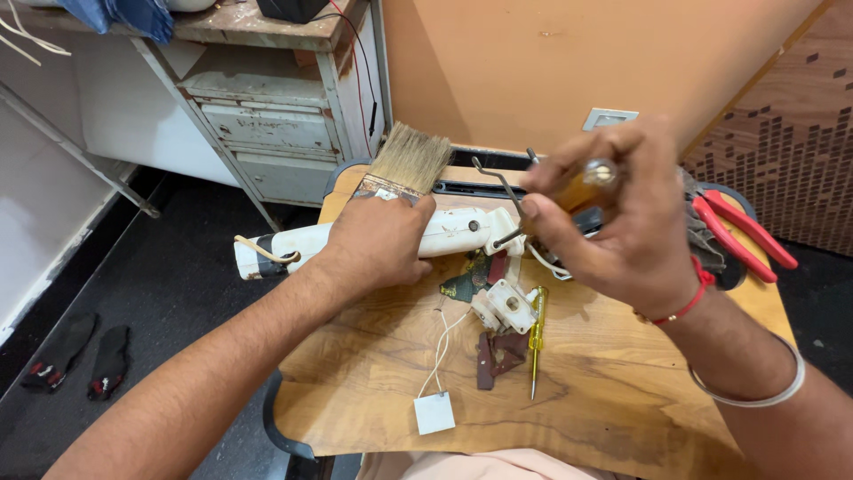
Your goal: The person disassembles a fan motor and its housing by removing rubber bands, unscrewing components with a screwdriver, and using pliers to disconnect wires and internal parts.
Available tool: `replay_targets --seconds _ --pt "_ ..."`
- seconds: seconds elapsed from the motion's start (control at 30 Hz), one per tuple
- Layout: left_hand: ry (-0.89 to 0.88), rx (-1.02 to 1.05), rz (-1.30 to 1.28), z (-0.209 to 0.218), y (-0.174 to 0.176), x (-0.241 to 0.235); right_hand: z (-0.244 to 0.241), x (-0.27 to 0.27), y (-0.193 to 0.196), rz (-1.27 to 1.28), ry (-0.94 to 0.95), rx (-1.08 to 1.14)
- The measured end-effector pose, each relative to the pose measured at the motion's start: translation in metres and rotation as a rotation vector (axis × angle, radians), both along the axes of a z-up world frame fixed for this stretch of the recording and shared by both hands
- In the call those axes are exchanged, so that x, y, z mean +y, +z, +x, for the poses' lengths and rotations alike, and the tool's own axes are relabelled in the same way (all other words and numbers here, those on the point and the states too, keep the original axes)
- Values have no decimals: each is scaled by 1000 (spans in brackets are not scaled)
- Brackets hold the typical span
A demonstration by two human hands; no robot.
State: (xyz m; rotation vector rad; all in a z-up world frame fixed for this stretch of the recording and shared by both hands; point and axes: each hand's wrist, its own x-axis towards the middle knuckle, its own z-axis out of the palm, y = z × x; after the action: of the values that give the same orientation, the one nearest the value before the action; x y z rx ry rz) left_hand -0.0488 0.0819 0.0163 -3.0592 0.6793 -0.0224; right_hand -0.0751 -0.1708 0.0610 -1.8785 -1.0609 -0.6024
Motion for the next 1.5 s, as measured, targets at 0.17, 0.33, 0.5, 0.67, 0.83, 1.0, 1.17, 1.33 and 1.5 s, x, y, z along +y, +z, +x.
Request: replay_targets --seconds 0.17,0.33,0.5,0.67,0.83,1.0,1.17,1.33,1.5 --pt "4 2 -2 0 2 -1 9 17 2 183 316 306" --pt "15 13 -16 0 2 0 22 23 -15 294 490 450" --pt "11 3 -11 1 2 0 26 25 -21 387 476 432" --pt "8 13 -16 3 0 1 22 26 -21 420 460 408" --pt "-15 18 8 6 -1 1 18 33 -25 500 387 384" --pt "-43 -24 -22 6 -2 2 21 29 -22 460 478 520" --pt "-44 6 0 8 1 2 34 17 -12 328 694 687" --pt "-34 16 -17 7 3 2 48 14 18 -7 863 740" --pt "-23 16 -31 7 3 2 18 12 57 -305 75 53"
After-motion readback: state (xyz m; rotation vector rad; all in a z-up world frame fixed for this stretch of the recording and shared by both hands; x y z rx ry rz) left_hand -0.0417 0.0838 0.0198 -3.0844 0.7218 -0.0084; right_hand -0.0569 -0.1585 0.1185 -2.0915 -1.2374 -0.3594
